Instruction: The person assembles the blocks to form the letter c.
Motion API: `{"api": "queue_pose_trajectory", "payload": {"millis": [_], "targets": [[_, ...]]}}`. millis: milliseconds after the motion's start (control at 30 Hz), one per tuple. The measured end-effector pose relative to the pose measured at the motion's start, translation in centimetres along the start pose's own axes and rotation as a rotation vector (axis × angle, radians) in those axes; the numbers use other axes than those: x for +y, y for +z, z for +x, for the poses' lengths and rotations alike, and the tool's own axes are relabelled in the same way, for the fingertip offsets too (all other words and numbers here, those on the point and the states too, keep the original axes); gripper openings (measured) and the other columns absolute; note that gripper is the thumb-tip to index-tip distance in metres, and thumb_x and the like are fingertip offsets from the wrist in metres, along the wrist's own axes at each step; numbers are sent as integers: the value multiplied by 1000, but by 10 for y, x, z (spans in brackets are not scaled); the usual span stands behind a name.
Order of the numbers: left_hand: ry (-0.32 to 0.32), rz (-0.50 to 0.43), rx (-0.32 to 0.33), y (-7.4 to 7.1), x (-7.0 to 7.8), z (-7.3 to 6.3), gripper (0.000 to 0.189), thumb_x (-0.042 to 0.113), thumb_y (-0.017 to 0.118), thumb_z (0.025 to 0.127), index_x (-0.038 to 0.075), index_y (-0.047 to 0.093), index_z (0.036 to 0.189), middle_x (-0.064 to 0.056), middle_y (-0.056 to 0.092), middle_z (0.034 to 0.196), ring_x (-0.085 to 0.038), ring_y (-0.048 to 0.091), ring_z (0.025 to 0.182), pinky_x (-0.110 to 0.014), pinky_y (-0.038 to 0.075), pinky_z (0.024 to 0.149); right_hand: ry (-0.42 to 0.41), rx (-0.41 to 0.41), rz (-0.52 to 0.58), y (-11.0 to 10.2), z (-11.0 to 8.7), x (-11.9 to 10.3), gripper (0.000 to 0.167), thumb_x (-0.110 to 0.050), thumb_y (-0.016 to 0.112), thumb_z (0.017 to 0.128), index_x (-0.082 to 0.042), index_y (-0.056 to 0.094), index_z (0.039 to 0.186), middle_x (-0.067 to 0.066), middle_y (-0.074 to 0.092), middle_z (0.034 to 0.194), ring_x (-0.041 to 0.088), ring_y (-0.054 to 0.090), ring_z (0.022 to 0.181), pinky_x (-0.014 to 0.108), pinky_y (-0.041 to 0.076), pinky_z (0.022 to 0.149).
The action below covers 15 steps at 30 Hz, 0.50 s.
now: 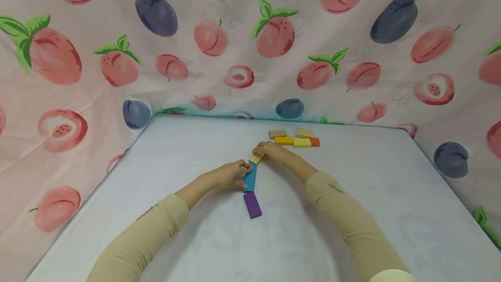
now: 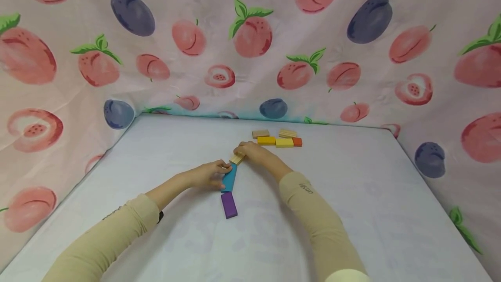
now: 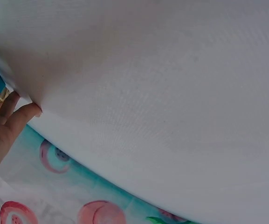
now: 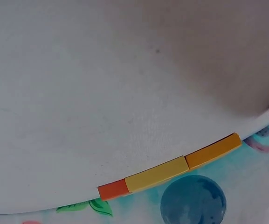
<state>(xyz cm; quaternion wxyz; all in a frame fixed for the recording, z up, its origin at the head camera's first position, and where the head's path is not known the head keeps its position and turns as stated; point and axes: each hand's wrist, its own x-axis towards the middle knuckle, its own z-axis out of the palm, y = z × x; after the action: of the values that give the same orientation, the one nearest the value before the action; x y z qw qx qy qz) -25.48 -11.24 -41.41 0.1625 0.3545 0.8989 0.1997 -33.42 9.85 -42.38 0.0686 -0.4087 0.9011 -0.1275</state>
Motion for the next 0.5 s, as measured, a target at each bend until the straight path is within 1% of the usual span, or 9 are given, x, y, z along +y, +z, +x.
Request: {"api": "queue_pose_trajectory", "payload": {"millis": [200,300,500], "targets": [[-5,15,6,0,-1,2,62,22,68,87,-5,43,136,-19,43,139,-36,45,129,-44,39,108,25,2,21,0,2,1,34,6,57,89,-4,62,121,16,59,124,33,55,113,40,47,99],[-10,11,-1,0,-1,1,62,22,68,87,-4,43,137,-19,42,139,-35,45,129,-43,39,108,20,-4,21,1,2,0,34,6,57,89,-5,62,121,16,59,124,33,55,113,40,47,99],[7,8,3,1,0,-1,62,22,68,87,-6,43,136,-20,43,138,-36,45,129,-43,39,108,15,2,18,2,2,1,33,6,58,89,-5,63,119,15,59,124,32,55,112,40,48,99]]}}
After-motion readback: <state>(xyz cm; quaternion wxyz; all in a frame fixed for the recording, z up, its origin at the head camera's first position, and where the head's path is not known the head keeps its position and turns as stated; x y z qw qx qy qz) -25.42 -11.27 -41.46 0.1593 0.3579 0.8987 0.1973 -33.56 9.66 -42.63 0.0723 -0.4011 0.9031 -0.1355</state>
